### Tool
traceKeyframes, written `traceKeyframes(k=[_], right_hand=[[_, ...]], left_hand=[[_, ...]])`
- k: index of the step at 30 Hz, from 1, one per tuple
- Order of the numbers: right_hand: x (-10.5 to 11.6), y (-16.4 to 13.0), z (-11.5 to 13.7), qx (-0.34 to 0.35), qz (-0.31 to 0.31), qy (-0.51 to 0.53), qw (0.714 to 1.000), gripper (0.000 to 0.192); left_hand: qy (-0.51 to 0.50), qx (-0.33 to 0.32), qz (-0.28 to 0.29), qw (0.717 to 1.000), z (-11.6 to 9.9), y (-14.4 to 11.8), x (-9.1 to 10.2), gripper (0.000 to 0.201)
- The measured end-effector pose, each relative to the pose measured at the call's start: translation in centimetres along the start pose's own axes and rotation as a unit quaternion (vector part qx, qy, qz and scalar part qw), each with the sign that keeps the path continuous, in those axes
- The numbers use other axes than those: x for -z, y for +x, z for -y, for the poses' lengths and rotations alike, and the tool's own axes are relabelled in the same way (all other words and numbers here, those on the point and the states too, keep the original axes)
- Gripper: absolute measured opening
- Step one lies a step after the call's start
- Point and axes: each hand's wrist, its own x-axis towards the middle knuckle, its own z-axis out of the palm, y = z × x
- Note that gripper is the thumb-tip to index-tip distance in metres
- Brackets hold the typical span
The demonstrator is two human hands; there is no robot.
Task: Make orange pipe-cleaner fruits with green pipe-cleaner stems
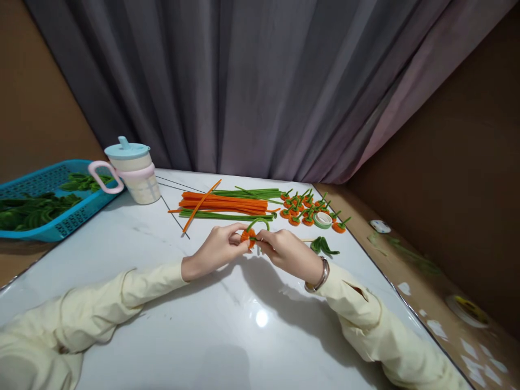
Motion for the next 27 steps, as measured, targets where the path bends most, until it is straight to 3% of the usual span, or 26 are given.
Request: traceKeyframes(k=[4, 9, 12, 18, 24, 27], right_hand=[[1.2, -0.3, -0.2, 0.034, 0.017, 0.075, 0.996, 0.012], [1.8, -0.4, -0.2, 0.049, 0.032, 0.195, 0.979, 0.013], [1.7, -0.5, 0.1, 0.042, 0.018, 0.197, 0.979, 0.014], [0.8, -0.5, 0.3, 0.028, 0.012, 0.232, 0.972, 0.015], [-0.4, 0.0, 0.7, -0.050, 0.036, 0.405, 0.912, 0.008], [-0.3, 0.0, 0.8, -0.091, 0.063, 0.477, 0.872, 0.004]], left_hand=[[-0.176, 0.063, 0.139, 0.972, -0.4, 0.8, 1.1, 0.027], [-0.242, 0.037, 0.178, 0.953, 0.0, 1.2, 1.6, 0.021], [-0.207, 0.001, 0.162, 0.965, 0.3, 1.1, 1.2, 0.020], [-0.142, -0.004, 0.100, 0.985, 0.2, 0.9, 0.6, 0.026], [-0.117, -0.016, 0.013, 0.993, 0.7, 0.8, 0.3, 0.032], [-0.117, -0.019, 0.005, 0.993, 0.9, 0.8, 0.3, 0.033]])
